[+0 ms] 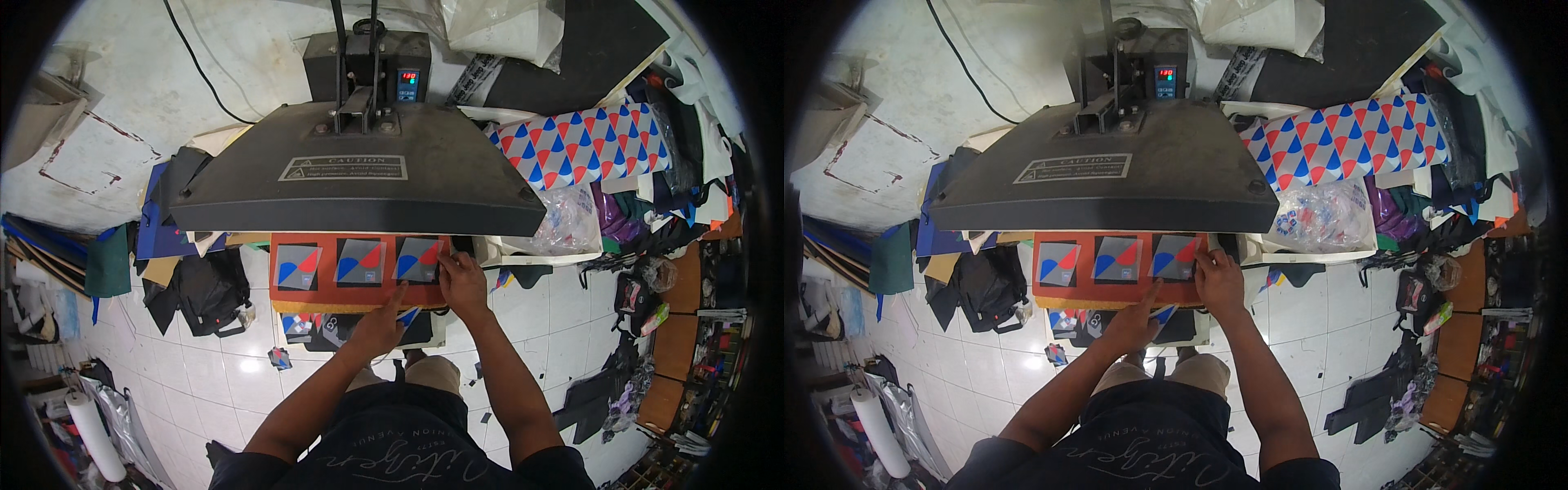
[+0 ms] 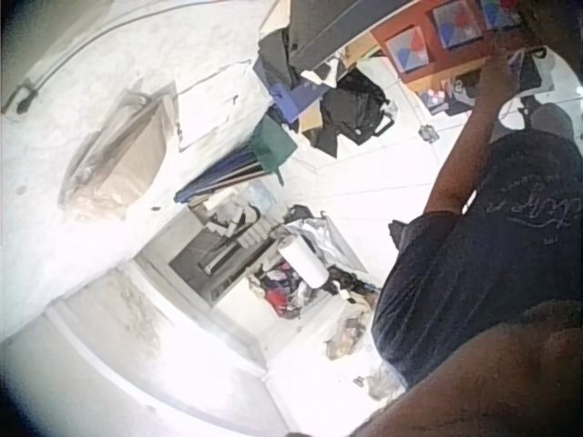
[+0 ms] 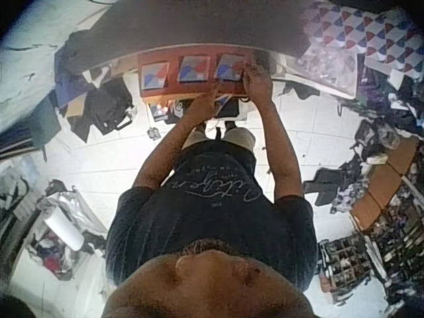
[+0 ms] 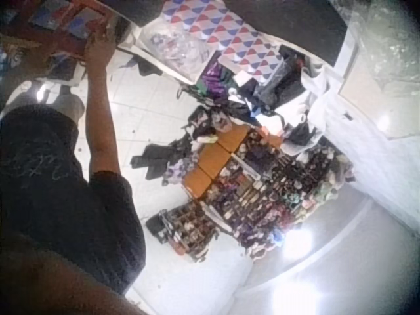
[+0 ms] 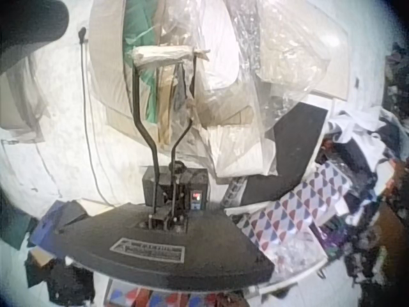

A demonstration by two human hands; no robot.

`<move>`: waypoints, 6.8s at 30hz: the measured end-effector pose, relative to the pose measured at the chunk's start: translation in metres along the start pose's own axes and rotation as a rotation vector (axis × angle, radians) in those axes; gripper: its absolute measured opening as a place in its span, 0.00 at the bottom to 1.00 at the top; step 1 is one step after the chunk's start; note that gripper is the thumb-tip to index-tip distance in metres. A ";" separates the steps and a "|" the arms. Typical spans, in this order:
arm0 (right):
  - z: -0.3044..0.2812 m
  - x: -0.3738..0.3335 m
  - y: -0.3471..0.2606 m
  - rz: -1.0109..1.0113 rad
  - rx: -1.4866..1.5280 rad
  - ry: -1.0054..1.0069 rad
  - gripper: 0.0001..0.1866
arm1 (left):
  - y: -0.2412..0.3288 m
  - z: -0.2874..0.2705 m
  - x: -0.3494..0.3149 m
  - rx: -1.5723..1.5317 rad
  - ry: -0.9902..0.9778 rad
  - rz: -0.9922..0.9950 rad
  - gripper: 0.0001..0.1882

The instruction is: The person places small blue square transfers onto a red grid on a heat press, then closes the press. Afterward, they place larger triangular patterned transfers onto the same grid and close the press again.

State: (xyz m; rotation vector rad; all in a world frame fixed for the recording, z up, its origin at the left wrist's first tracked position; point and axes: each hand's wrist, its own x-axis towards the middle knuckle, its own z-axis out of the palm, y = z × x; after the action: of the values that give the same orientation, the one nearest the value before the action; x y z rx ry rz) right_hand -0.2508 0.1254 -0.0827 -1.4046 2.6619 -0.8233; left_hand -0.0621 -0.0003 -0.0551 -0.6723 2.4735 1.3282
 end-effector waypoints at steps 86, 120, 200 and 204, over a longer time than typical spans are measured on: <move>-0.039 0.002 -0.145 0.478 1.156 -0.532 0.11 | -0.015 -0.066 -0.100 -1.344 0.441 -0.196 0.13; 0.098 0.212 -0.101 0.002 -0.008 -0.246 0.15 | -0.197 -0.207 -0.006 -0.203 0.845 -0.008 0.10; 0.145 0.172 -0.090 -0.241 -0.155 0.172 0.24 | -0.225 -0.223 0.071 -0.239 0.649 0.296 0.13; 0.145 0.171 -0.088 -0.239 -0.156 0.174 0.25 | -0.225 -0.223 0.076 -0.311 0.598 0.238 0.12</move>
State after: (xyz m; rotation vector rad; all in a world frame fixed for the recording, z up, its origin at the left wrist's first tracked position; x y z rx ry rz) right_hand -0.2480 -0.1110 -0.1294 -1.7954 2.7749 -0.8037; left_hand -0.0144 -0.3144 -0.1259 -0.9919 2.9021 1.8504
